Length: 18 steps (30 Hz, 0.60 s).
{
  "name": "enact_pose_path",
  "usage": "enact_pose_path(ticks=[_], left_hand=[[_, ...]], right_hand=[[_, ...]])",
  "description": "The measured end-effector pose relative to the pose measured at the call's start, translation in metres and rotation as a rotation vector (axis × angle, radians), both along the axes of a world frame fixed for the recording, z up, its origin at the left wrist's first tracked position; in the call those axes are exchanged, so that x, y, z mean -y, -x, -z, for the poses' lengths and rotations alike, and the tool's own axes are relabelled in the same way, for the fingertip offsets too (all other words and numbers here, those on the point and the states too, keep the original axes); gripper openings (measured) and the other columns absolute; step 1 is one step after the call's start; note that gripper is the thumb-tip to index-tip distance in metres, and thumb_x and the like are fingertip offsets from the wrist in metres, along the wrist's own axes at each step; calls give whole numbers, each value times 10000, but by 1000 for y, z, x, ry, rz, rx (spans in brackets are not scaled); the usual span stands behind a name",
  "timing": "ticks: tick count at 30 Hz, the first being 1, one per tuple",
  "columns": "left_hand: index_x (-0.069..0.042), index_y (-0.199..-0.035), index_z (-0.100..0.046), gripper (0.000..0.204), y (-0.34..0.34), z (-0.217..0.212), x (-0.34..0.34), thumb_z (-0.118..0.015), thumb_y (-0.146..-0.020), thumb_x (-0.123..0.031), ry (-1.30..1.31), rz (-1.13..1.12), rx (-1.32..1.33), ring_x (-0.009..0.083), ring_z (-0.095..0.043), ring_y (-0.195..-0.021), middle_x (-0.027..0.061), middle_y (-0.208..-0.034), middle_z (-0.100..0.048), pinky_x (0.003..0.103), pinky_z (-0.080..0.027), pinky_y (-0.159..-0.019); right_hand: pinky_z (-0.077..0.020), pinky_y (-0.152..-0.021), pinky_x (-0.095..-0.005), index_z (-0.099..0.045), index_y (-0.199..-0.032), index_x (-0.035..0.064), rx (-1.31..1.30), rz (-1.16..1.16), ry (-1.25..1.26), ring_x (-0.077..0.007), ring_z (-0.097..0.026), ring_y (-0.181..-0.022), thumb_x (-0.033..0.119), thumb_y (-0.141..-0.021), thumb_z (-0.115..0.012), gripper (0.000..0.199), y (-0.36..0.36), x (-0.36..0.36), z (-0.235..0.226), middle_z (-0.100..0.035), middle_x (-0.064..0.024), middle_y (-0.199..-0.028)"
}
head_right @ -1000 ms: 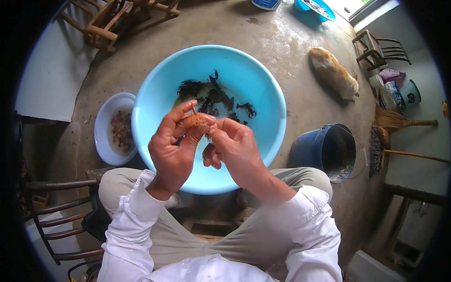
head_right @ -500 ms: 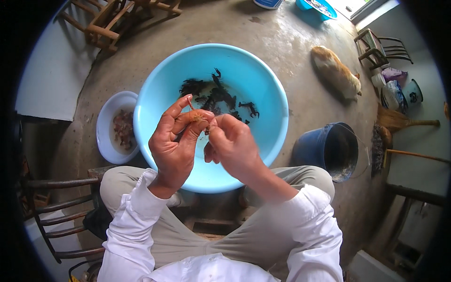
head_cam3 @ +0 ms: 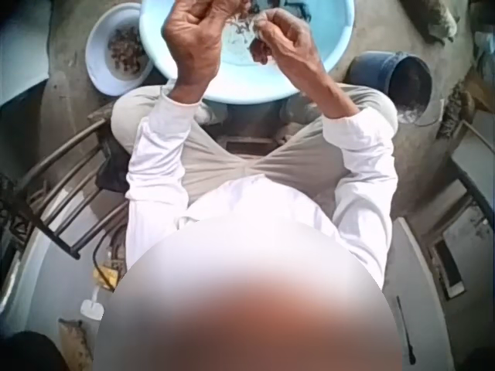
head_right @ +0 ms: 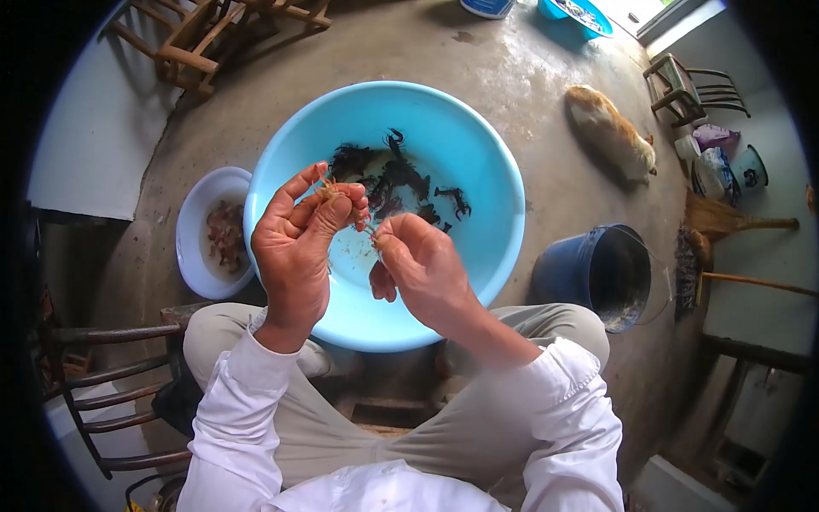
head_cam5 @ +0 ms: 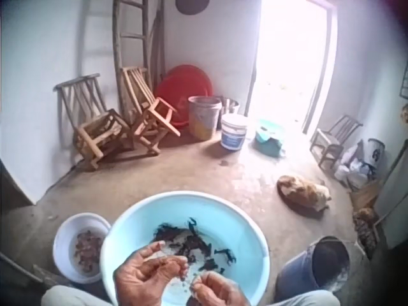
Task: Cleaning and peeling small crawfish or shellfish manually.
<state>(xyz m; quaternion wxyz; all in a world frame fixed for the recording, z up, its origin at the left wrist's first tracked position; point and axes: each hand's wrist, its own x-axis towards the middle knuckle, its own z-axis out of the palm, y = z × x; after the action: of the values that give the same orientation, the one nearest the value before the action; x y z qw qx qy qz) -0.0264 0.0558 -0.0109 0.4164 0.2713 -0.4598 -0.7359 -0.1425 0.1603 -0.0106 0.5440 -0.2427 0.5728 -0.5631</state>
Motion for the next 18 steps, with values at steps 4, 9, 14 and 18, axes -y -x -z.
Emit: enact_pose_path(ticks=[4, 9, 14, 18], left_hand=[[77, -1313, -488, 426, -1, 0, 5, -685, -949, -24, 12, -3, -20, 162, -682, -903, 187, -1044, -725, 308, -573, -816], [67, -1303, -511, 395, -3, -4, 11, -674, -953, -18, 18, -11, -39, 174, -691, -910, 193, -1045, -722, 314, -584, -828], [40, -1302, -538, 377, -15, -6, 22, -672, -957, -30, 50, -54, -54, 187, -700, -911, 183, -1049, -728, 333, -582, -849], [16, -1306, -562, 377, -37, -32, 41, -680, -955, -47, 213, -188, -55, 198, -704, -907, 174, -1047, -736, 348, -574, -859]], right_hand=[[-455, -549, -245, -533, -974, 45, 17, 40, -1, -112, -590, -615, 248, -1050, -552, 218, 4, -2, 4, -584, -36, -717], [-444, -544, -238, -556, -1009, 34, -186, 194, 49, -103, -571, -619, 183, -1042, -565, 152, 24, -15, -4, -561, -11, -738], [-458, -567, -249, -618, -951, 5, -568, 392, 91, -113, -579, -625, 118, -1016, -580, 136, 70, -50, -33, -598, -39, -712], [-453, -584, -233, -615, -945, 3, -1053, 573, 34, -100, -550, -622, 56, -987, -597, 70, 130, -128, -26, -575, -19, -719]])
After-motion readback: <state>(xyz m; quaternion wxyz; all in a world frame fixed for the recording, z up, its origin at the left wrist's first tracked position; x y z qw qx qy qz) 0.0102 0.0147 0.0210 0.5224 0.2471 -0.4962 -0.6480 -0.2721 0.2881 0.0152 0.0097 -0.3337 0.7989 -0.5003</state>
